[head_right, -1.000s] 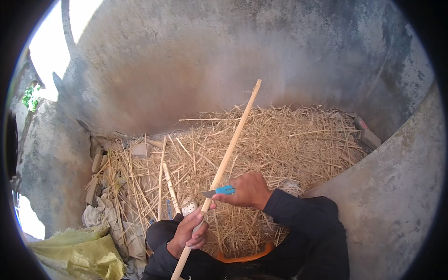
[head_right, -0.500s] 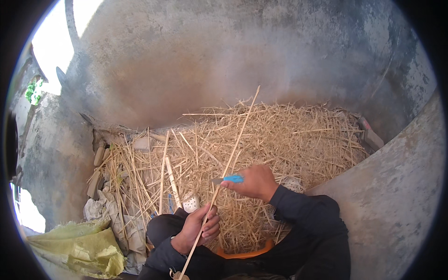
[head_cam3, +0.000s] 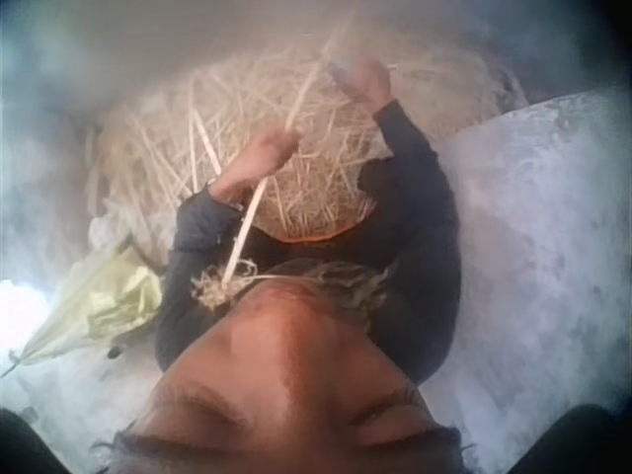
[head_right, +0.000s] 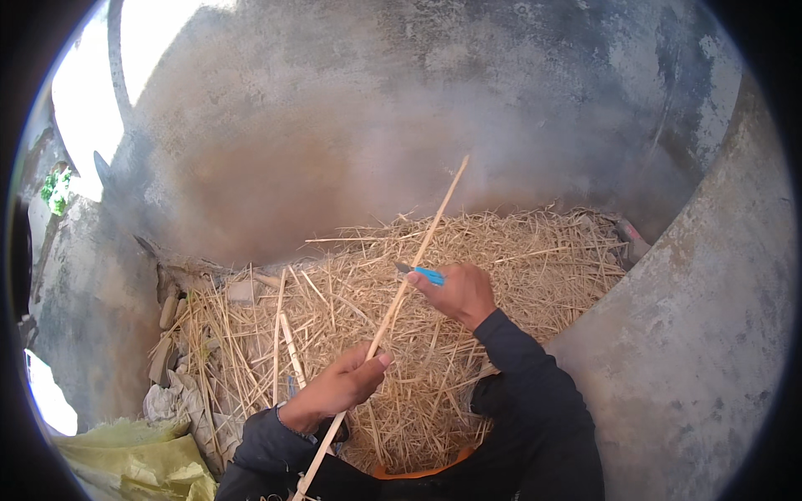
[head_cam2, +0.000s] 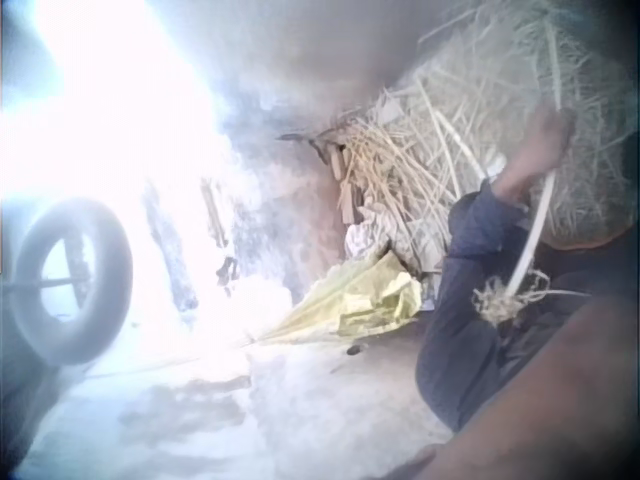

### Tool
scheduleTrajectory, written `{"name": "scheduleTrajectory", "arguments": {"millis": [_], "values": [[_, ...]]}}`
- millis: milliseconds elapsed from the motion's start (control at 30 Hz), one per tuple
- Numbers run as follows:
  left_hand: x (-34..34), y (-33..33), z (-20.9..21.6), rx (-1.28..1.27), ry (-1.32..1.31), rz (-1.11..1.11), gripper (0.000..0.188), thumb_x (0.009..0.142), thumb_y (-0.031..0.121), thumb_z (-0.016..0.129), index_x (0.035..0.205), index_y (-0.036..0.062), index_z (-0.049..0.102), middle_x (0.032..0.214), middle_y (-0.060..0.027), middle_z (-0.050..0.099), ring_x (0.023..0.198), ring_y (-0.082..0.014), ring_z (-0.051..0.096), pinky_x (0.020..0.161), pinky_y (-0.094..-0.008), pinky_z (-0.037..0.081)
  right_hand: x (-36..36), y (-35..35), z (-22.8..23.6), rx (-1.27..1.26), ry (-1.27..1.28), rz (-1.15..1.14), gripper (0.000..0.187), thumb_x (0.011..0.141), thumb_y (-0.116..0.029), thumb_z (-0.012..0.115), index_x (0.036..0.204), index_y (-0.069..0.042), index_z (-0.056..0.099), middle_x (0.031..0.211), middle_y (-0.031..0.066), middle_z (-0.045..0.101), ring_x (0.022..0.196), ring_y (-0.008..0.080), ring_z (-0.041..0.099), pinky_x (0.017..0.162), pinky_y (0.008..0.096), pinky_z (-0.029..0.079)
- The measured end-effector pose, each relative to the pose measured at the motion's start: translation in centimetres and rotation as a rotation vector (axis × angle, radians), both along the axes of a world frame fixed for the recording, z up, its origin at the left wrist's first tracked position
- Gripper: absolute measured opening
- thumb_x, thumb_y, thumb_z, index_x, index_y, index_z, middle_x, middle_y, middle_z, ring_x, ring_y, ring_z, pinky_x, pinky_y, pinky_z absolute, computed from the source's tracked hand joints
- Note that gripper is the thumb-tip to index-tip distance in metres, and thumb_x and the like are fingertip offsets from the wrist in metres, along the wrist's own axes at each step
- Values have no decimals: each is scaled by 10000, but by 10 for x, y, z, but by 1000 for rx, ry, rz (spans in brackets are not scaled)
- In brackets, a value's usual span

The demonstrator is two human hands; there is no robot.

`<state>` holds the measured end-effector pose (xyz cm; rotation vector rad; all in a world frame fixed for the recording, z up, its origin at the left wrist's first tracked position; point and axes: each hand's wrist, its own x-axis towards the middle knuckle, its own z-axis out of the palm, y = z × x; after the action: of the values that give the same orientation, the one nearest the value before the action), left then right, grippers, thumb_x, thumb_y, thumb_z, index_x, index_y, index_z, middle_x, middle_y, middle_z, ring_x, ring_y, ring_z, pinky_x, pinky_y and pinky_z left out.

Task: The person sits on a straw-covered floor and uses a blue utility knife to peel the outer layer off a long bamboo stick. They hold the stick with their left hand and scrape downwards with the knife in their right hand, repeating the motion to remove the fibrous exterior.

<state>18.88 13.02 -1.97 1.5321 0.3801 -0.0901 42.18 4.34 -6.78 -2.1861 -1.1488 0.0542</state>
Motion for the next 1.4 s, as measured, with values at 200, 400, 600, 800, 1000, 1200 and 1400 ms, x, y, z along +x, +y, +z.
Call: {"name": "scheduleTrajectory", "arguments": {"millis": [200, 400, 600, 800, 1000, 1200, 1400], "values": [[-10, 2, 4, -277, 24, 62, 240, 1024, 283, 454, 866, 103, 443, 552, 73, 367, 417, -36, 314, 385, -211, 260, -49, -5, 5, 102, -100, 213, 710, 811, -763, 460, 590, -116, 650, 491, 121, 561, 481, 326, 597, 456, 414, 453], [-19, 14, -12, -401, 18, 43, 224, 1027, 251, 447, 859, 105, 422, 544, 70, 360, 409, -37, 316, 381, -211, 254, -22, 11, -27, -72, -162, 98, 759, 795, -797, 437, 586, -101, 655, 452, 104, 528, 435, 286, 570, 440, 404, 443], [-36, 22, -18, -387, 5, 28, 211, 1026, 246, 451, 881, 94, 435, 563, 74, 362, 439, -27, 311, 401, -212, 242, -27, 13, -23, -17, -139, 179, 799, 818, -803, 386, 515, -94, 599, 405, 67, 463, 365, 244, 489, 407, 404, 396], [-50, 12, -28, -400, 45, -6, 212, 1019, 262, 475, 894, 93, 449, 633, 87, 381, 511, -11, 313, 443, -204, 253, 33, 20, -37, -59, -200, -88, 831, 823, -816, 345, 477, -86, 538, 401, 64, 420, 382, 224, 464, 397, 401, 346], [-59, 6, -22, -313, 60, -58, 228, 1023, 256, 460, 863, 99, 416, 607, 83, 353, 482, -19, 304, 428, -207, 243, 65, 14, -48, -77, -136, -163, 824, 820, -820, 350, 472, -90, 509, 401, 42, 399, 369, 209, 423, 405, 399, 347], [-62, 24, -29, -470, 62, 54, 209, 1017, 256, 477, 890, 97, 430, 622, 78, 378, 497, -15, 326, 440, -202, 266, -70, 10, -24, -54, -99, 384, 807, 834, -797, 361, 544, -89, 618, 448, 92, 503, 420, 273, 519, 437, 410, 394], [-61, 11, -25, -451, 92, 65, 210, 1019, 256, 472, 888, 103, 416, 602, 73, 372, 467, -23, 310, 420, -213, 248, -18, 17, -37, -163, -28, 125, 785, 848, -774, 374, 553, -96, 639, 454, 107, 522, 446, 308, 554, 452, 429, 414]]}}
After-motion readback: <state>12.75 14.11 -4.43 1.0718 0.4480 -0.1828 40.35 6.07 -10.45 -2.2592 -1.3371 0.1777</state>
